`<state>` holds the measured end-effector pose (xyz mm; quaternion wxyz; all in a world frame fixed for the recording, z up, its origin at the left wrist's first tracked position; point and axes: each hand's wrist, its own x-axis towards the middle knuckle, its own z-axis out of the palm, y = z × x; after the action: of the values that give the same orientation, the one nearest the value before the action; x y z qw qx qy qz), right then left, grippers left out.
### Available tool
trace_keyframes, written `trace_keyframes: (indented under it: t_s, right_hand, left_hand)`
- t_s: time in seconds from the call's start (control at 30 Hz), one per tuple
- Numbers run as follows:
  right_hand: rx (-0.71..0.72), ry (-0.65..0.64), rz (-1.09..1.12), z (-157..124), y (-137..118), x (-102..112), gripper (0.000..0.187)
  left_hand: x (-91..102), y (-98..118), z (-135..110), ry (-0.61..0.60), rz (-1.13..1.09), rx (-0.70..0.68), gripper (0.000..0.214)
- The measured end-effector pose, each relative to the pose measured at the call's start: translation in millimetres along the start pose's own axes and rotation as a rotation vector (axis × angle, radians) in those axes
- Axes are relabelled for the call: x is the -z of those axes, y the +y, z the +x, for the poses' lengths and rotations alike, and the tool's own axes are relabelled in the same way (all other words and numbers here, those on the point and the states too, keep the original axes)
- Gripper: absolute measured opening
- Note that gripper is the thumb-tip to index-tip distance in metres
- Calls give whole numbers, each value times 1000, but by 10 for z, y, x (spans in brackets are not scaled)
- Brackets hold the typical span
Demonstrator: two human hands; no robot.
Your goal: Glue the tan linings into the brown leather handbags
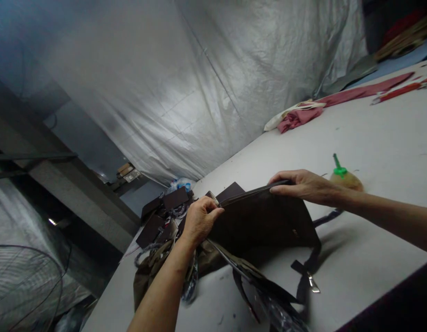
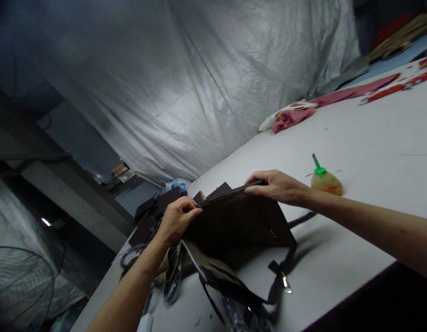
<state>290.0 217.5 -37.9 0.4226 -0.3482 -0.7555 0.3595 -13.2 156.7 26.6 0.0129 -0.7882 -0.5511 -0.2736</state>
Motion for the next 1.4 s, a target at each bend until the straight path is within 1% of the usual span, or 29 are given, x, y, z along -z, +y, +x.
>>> trace_keyframes:
  t_s: [0.13, 0.27, 0.33, 0.47, 0.53, 0.57, 0.63, 0.7, 0.77, 0.83, 0.9, 1.0, 1.07, 1.13, 1.2, 1.3, 1.4]
  right_hand:
    - [16, 16, 17, 123, 68, -104, 43]
    - [43, 49, -97, 189, 34, -160, 40]
    - [110, 74, -261, 194, -26, -194, 36]
    - [367, 205, -811, 184, -216, -366, 26]
    - [430, 199, -938, 205, -323, -479, 23]
    - [429, 173, -941, 230, -371, -530, 23]
    - [379, 95, -900, 307, -444, -608, 28]
    - [303, 16, -863, 399, -483, -649, 29]
    - [270, -30, -862, 472, -494, -669, 28]
    - [281, -39, -884, 503, -489, -682, 28]
    - [312, -19, -908, 496, -481, -696, 29]
    - [344, 16, -895, 480, -490, -722, 38]
    - [384, -21, -845, 506, -514, -753, 42]
    - [419, -97, -807, 564, -541, -803, 36]
    - [412, -142, -801, 635, -561, -867, 29]
    - [363, -130, -800, 717, -574, -942, 26]
    - [352, -148, -763, 754, -597, -941, 27]
  left_hand:
    - [-3, -20, -20, 12, 42, 58, 15]
    - [0, 0, -33, 24, 120, 136, 18]
    - [3, 28, -32, 31, 157, 176, 19]
    - [-1, 81, -17, 48, 207, 216, 20]
    - [-7, 94, -10, 59, 225, 230, 19]
    - [-8, 97, -9, 62, 231, 237, 18]
    - [-6, 104, -13, 64, 242, 244, 17]
    - [2, 112, -23, 63, 243, 249, 17]
    - [11, 122, -35, 62, 236, 254, 17]
    - [19, 131, -42, 66, 232, 260, 17]
    - [22, 136, -43, 70, 238, 264, 17]
    - [20, 134, -35, 71, 250, 272, 16]
    - [17, 128, -31, 73, 250, 280, 16]
    - [13, 120, -28, 72, 243, 282, 16]
    - [10, 113, -27, 71, 239, 277, 16]
    - [8, 104, -29, 72, 235, 268, 17]
    - [8, 100, -31, 75, 222, 269, 17]
